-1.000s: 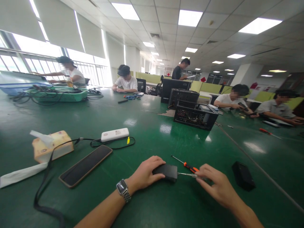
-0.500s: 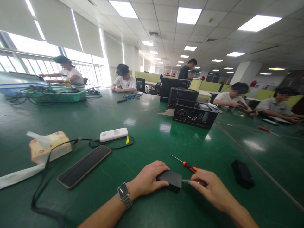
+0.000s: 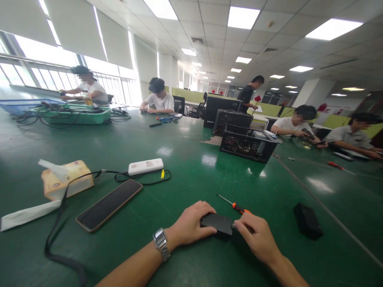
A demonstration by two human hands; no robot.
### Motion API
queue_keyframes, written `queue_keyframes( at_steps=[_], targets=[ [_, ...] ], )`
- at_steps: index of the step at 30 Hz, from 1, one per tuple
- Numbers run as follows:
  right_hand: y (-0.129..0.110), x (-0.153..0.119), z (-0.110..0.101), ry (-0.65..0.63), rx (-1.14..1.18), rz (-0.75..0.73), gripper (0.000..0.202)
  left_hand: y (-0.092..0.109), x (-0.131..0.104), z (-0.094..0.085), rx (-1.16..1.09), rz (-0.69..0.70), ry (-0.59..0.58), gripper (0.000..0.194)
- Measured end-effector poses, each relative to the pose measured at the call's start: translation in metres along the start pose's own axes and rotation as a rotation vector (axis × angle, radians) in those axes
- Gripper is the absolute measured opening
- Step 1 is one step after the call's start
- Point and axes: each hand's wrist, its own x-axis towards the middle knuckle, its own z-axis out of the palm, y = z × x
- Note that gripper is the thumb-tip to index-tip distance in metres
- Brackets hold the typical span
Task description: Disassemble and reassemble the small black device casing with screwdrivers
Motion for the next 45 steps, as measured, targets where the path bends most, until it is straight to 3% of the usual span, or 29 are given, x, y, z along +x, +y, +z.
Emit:
queue_keyframes(
  at_steps=[5,8,11,17,21,26,32,36,39,45],
  targets=[
    [0.009,0.001,0.006,-0.015,0.078,0.199,0.055,0.0,0.0,0.003,-0.022,-0.017,-0.001,0.031],
    [0.01,0.0,0.012,0.131,-0.091,0.046,0.052,-0.002,0.0,0.006,-0.024,-0.014,-0.006,0.031],
    [0.005,0.0,0.023,0.151,-0.147,-0.045,0.048,-0.003,0.001,0.008,-0.023,-0.027,-0.007,0.032],
    [-0.008,0.002,0.038,0.16,-0.089,0.179,0.043,-0.005,0.003,0.011,-0.065,-0.08,0.026,0.034],
    [-0.015,0.002,0.034,0.2,0.015,0.211,0.038,-0.005,0.005,0.013,-0.169,-0.162,0.06,0.035],
    [-0.018,0.0,0.033,0.117,0.04,0.146,0.042,-0.003,0.005,0.013,-0.297,-0.281,0.08,0.038],
    [-0.016,0.005,0.027,0.072,0.09,0.18,0.044,-0.002,0.007,0.014,-0.456,-0.346,0.051,0.035],
    [-0.02,0.005,0.019,0.119,-0.107,0.237,0.039,-0.004,0.006,0.015,-0.488,-0.347,0.049,0.037],
    [-0.024,0.003,0.023,0.065,-0.213,0.292,0.042,-0.004,0.006,0.015,-0.464,-0.332,0.066,0.035],
    [-0.018,0.005,0.026,-0.011,0.052,0.246,0.047,0.0,0.004,0.013,-0.414,-0.307,0.07,0.033]
  ],
)
